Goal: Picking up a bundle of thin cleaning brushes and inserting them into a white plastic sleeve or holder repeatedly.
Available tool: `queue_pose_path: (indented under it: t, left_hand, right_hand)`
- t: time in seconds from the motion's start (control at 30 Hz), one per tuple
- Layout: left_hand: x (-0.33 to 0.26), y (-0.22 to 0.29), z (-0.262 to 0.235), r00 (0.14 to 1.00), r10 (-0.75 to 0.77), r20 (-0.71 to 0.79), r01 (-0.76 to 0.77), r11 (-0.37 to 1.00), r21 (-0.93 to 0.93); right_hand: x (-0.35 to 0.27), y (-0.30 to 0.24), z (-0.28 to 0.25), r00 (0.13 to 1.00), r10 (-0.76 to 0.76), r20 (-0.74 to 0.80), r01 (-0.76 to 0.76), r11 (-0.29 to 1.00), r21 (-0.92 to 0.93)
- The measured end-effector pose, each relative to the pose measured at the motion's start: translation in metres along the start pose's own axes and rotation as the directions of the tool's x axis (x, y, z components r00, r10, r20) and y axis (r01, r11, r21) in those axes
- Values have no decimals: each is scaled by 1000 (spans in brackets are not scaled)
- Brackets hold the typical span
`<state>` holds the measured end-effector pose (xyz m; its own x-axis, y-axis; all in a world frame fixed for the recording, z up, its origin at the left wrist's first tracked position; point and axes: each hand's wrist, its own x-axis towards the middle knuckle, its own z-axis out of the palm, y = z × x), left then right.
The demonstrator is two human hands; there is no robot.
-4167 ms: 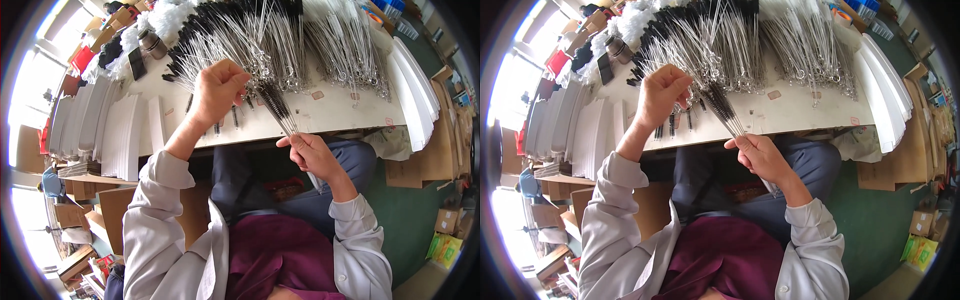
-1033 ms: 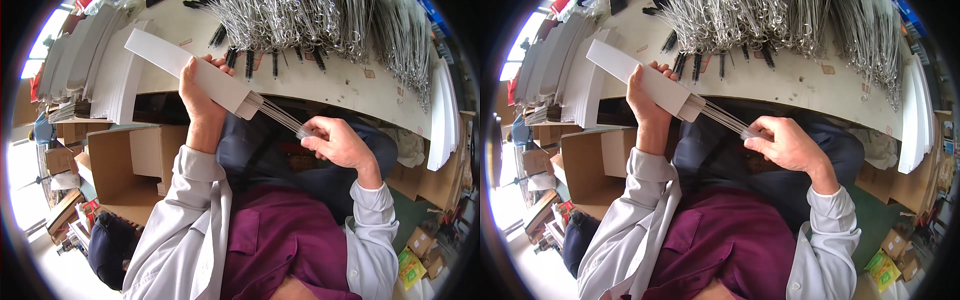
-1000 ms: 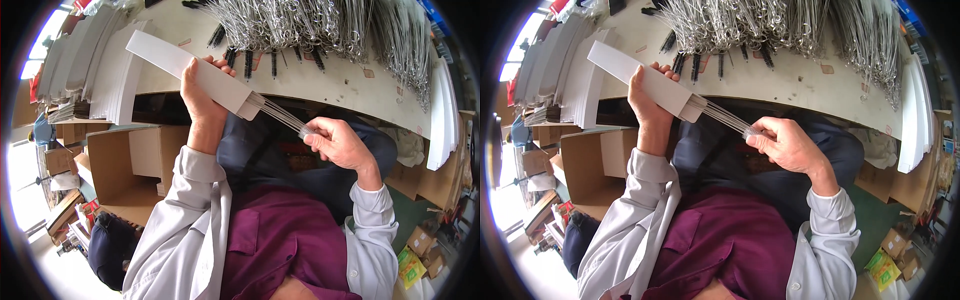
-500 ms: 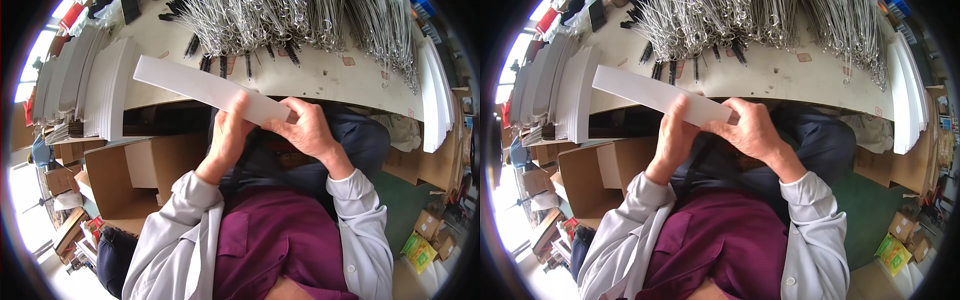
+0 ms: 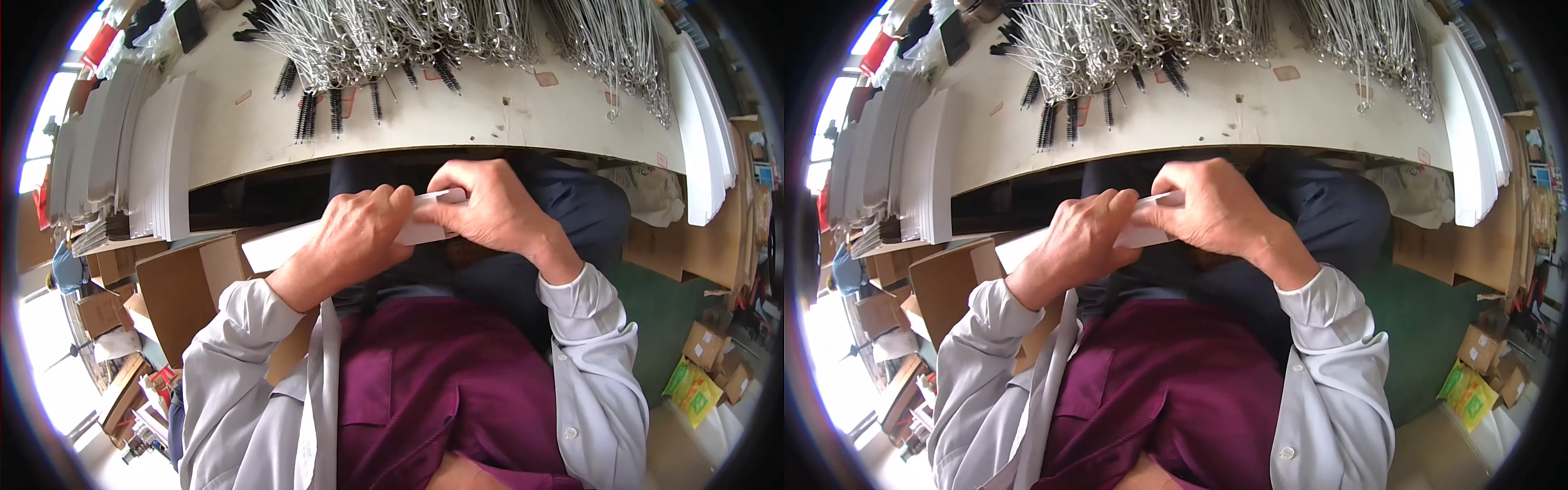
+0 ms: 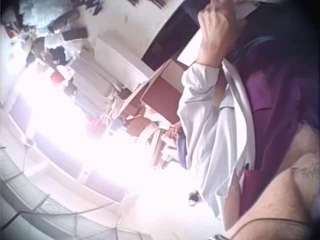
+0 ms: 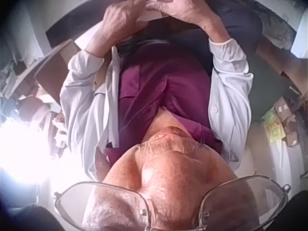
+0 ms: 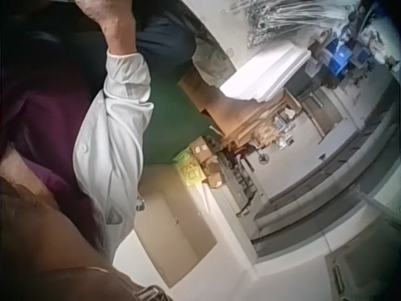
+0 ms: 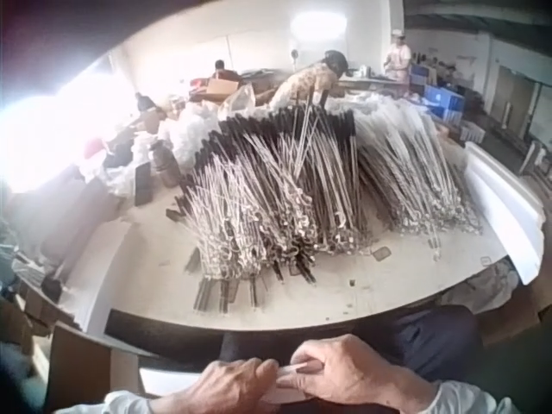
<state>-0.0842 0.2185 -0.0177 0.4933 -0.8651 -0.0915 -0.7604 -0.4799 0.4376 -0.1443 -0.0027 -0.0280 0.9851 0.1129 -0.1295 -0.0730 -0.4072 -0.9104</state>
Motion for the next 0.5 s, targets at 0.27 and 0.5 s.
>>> queue_pose_path:
  t: [0.27, 0.5]
  left_hand:
    - [-4, -1, 15, 972, -176, -159, 171, 984, -43]
    - [-6, 5, 36, 968, -142, -207, 147, 989, 12]
  right_hand:
    - [-28, 25, -22, 944, -107, -312, 101, 994, -35]
    - [-31, 33, 14, 904, -19, -428, 90, 985, 145]
